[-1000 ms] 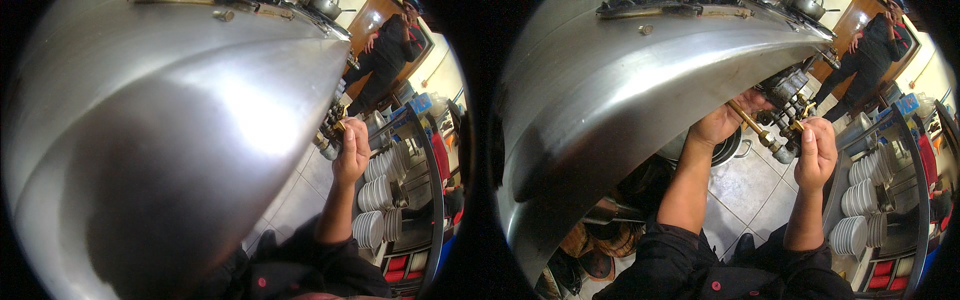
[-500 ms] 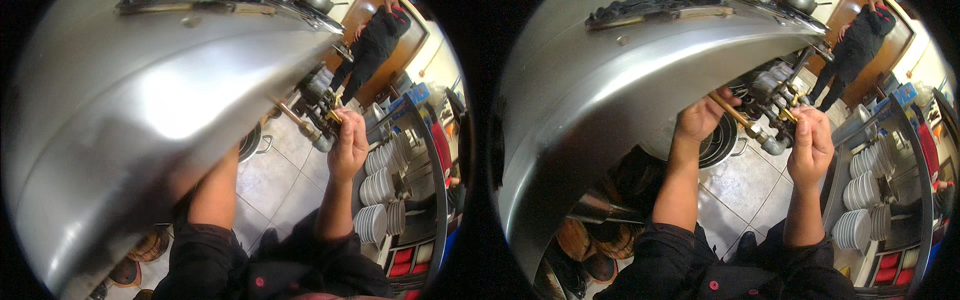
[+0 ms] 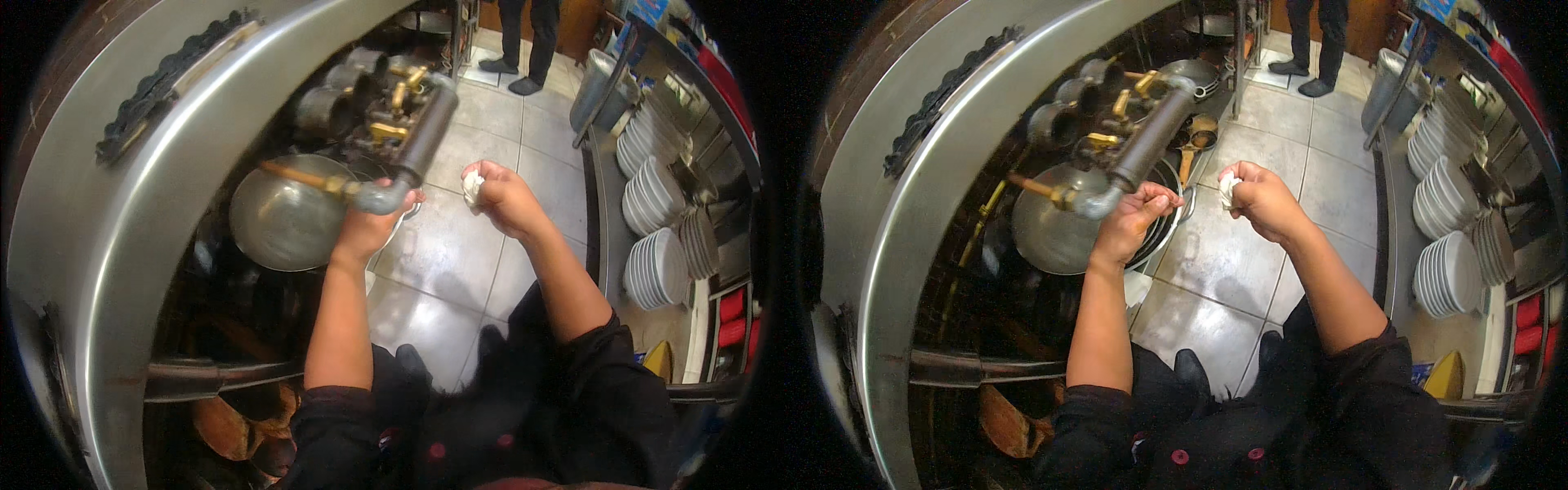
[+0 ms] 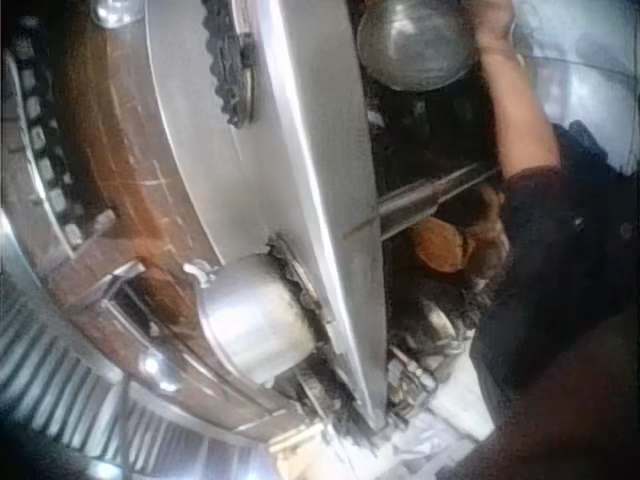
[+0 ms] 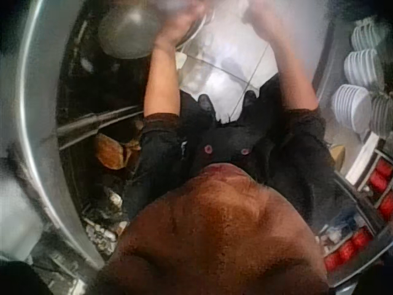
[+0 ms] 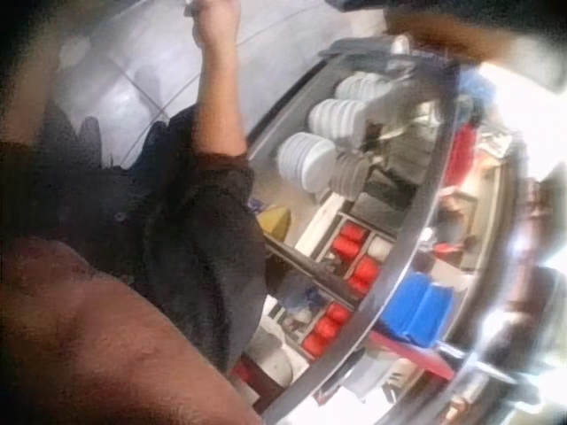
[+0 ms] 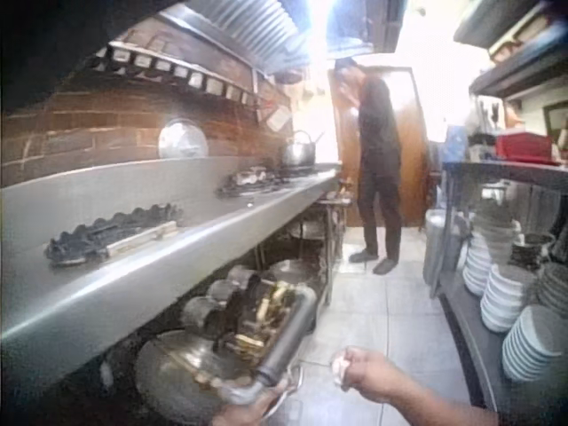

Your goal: The person crouches under a commercial gas stove and repeatedly adjusts the brass gas valves and piping using their hands. They occasionally reach up to the stovetop to check the burners while another person cooks nearby.

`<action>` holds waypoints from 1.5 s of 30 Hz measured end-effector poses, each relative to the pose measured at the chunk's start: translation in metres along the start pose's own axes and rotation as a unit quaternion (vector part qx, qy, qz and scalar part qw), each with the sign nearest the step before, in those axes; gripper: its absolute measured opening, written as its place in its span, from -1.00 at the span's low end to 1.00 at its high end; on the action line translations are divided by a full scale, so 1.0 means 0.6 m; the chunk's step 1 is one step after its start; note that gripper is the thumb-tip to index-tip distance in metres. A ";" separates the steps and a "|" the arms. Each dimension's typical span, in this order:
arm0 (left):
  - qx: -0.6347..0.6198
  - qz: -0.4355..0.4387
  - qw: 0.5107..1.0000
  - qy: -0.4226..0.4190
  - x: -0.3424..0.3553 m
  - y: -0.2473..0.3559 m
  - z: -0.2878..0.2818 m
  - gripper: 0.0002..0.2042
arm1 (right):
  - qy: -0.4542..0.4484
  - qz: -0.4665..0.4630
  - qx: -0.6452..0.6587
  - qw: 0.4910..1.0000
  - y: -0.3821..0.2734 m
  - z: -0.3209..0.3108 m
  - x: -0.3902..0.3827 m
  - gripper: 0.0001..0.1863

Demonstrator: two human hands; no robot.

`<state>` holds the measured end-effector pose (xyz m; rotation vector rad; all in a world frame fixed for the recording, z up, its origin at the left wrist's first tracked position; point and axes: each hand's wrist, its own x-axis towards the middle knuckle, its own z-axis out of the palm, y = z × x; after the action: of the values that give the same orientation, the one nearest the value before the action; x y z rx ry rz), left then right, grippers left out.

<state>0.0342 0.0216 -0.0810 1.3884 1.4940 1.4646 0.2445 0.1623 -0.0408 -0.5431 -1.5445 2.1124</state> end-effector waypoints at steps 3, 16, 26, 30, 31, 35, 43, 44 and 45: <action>-0.139 -0.024 0.990 0.008 0.001 0.022 0.042 -0.89 | 0.003 -0.028 0.040 0.999 0.004 0.014 -0.012 -0.76; -0.178 -0.035 0.977 0.114 0.019 -0.001 0.134 -0.90 | 0.081 -0.184 -0.404 0.892 0.029 0.029 -0.033 -0.68; -0.183 -0.083 0.970 0.138 0.025 -0.006 0.101 -0.87 | 0.047 -0.124 -0.383 0.914 0.045 0.012 -0.022 -0.79; -0.161 -0.041 0.971 0.171 0.023 -0.002 0.058 -0.88 | 0.050 -0.087 -0.411 0.906 0.046 -0.005 -0.015 -0.79; -0.114 -0.087 0.971 0.191 0.019 0.008 0.045 -0.86 | 0.056 -0.079 -0.414 0.905 0.045 -0.011 -0.013 -0.80; -0.024 0.042 0.977 0.209 0.012 0.000 -0.015 -0.87 | 0.125 -0.171 -0.337 0.917 -0.006 0.009 -0.020 -0.80; -0.160 0.116 0.918 0.345 -0.007 0.131 -0.056 -0.85 | 0.007 -0.611 -0.336 0.716 -0.149 0.144 -0.034 -0.57; -0.168 0.147 0.915 0.337 -0.007 0.146 -0.053 -0.86 | 0.005 -0.604 -0.357 0.712 -0.146 0.149 -0.033 -0.56; -0.175 0.179 0.909 0.335 -0.011 0.163 -0.050 -0.86 | -0.004 -0.597 -0.377 0.707 -0.139 0.155 -0.030 -0.55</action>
<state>0.0324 -0.0100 0.0166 1.0108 1.2735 2.4870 0.2180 0.1018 0.0666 0.2640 -1.9124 0.4592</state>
